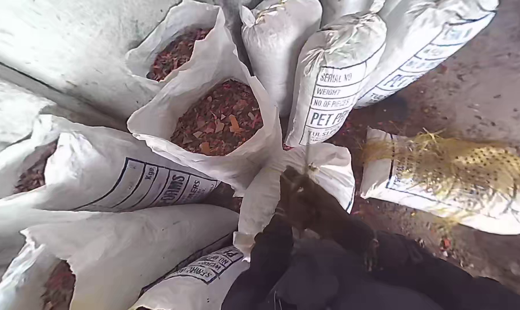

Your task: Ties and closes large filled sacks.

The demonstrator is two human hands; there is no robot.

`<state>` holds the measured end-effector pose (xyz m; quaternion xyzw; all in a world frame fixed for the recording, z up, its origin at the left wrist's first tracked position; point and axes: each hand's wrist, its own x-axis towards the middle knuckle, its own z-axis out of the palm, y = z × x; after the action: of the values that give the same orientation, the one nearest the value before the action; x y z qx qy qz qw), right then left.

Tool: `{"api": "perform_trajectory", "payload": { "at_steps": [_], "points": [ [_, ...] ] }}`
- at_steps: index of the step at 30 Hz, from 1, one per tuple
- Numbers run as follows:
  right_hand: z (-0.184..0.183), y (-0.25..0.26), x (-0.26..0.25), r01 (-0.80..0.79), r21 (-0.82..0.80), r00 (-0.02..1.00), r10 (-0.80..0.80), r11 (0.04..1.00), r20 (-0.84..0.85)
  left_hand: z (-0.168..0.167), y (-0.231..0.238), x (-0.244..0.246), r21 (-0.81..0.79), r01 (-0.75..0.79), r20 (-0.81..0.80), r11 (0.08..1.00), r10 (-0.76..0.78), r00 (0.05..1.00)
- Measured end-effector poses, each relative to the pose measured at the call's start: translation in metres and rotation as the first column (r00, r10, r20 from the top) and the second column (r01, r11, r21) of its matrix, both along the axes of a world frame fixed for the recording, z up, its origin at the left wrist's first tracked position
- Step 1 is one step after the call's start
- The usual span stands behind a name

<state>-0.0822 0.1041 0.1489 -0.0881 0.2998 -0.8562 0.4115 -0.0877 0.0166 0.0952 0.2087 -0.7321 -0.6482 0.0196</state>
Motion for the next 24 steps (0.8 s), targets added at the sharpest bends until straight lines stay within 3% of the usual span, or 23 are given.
{"api": "perform_trajectory", "payload": {
  "at_steps": [1, 2, 3, 6, 9, 10, 11, 13, 16, 17, 18, 20, 21, 23, 24],
  "points": [
    [0.002, 0.008, 0.012, 0.101, 0.069, 0.993, -0.097, 0.992, -0.066, -0.031, -0.007, 0.001, 0.087, 0.044, -0.064, 0.995, -0.039, 0.997],
    [0.002, 0.018, 0.019, 0.218, 0.124, 0.971, -0.202, 0.968, -0.127, -0.075, -0.015, -0.005, 0.163, 0.1, -0.254, 0.982, -0.056, 0.966],
    [0.002, 0.03, 0.023, 0.343, 0.164, 0.93, -0.311, 0.925, -0.193, -0.092, -0.018, -0.016, 0.178, 0.115, -0.271, 0.977, -0.063, 0.961],
    [-0.011, 0.082, 0.046, 0.668, 0.246, 0.744, -0.622, 0.702, -0.245, -0.083, -0.021, -0.025, -0.079, 0.231, -0.167, 0.97, -0.241, 0.956],
    [-0.042, 0.142, 0.08, 0.781, 0.521, 0.549, -0.775, 0.344, -0.312, -0.072, -0.022, -0.029, -0.295, 0.433, -0.09, 0.852, -0.476, 0.875],
    [-0.053, 0.156, 0.093, 0.715, 0.672, 0.543, -0.758, 0.192, -0.362, -0.067, -0.021, -0.029, -0.36, 0.492, -0.03, 0.793, -0.537, 0.843],
    [-0.067, 0.169, 0.108, 0.611, 0.791, 0.607, -0.668, 0.046, -0.43, -0.064, -0.021, -0.028, -0.407, 0.544, 0.025, 0.733, -0.587, 0.809],
    [-0.091, 0.185, 0.134, 0.393, 0.905, 0.816, -0.39, -0.165, -0.426, -0.057, -0.019, -0.029, -0.507, 0.637, 0.167, 0.58, -0.659, 0.733],
    [-0.116, 0.188, 0.155, 0.296, 0.933, 0.948, -0.058, -0.206, -0.313, -0.047, -0.022, -0.03, -0.568, 0.709, 0.299, 0.419, -0.698, 0.651],
    [-0.112, 0.181, 0.156, 0.307, 0.928, 0.951, 0.045, -0.213, -0.304, -0.045, -0.024, -0.027, -0.549, 0.72, 0.303, 0.424, -0.702, 0.645],
    [-0.103, 0.171, 0.155, 0.324, 0.918, 0.945, 0.114, -0.231, -0.305, -0.046, -0.028, -0.022, -0.504, 0.705, 0.257, 0.499, -0.692, 0.674],
    [-0.079, 0.152, 0.142, 0.349, 0.898, 0.935, 0.166, -0.268, -0.313, -0.063, -0.036, -0.013, -0.256, 0.523, 0.052, 0.813, -0.529, 0.847],
    [-0.068, 0.143, 0.134, 0.36, 0.89, 0.93, 0.188, -0.281, -0.317, -0.072, -0.04, -0.01, -0.067, 0.406, -0.037, 0.912, -0.409, 0.912],
    [-0.056, 0.128, 0.114, 0.359, 0.881, 0.922, 0.261, -0.307, -0.285, -0.083, -0.043, -0.007, 0.214, 0.269, -0.124, 0.939, -0.247, 0.961],
    [-0.055, 0.122, 0.099, 0.329, 0.886, 0.926, 0.297, -0.328, -0.234, -0.086, -0.043, -0.007, 0.28, 0.258, -0.139, 0.925, -0.227, 0.964]
  ]
}}
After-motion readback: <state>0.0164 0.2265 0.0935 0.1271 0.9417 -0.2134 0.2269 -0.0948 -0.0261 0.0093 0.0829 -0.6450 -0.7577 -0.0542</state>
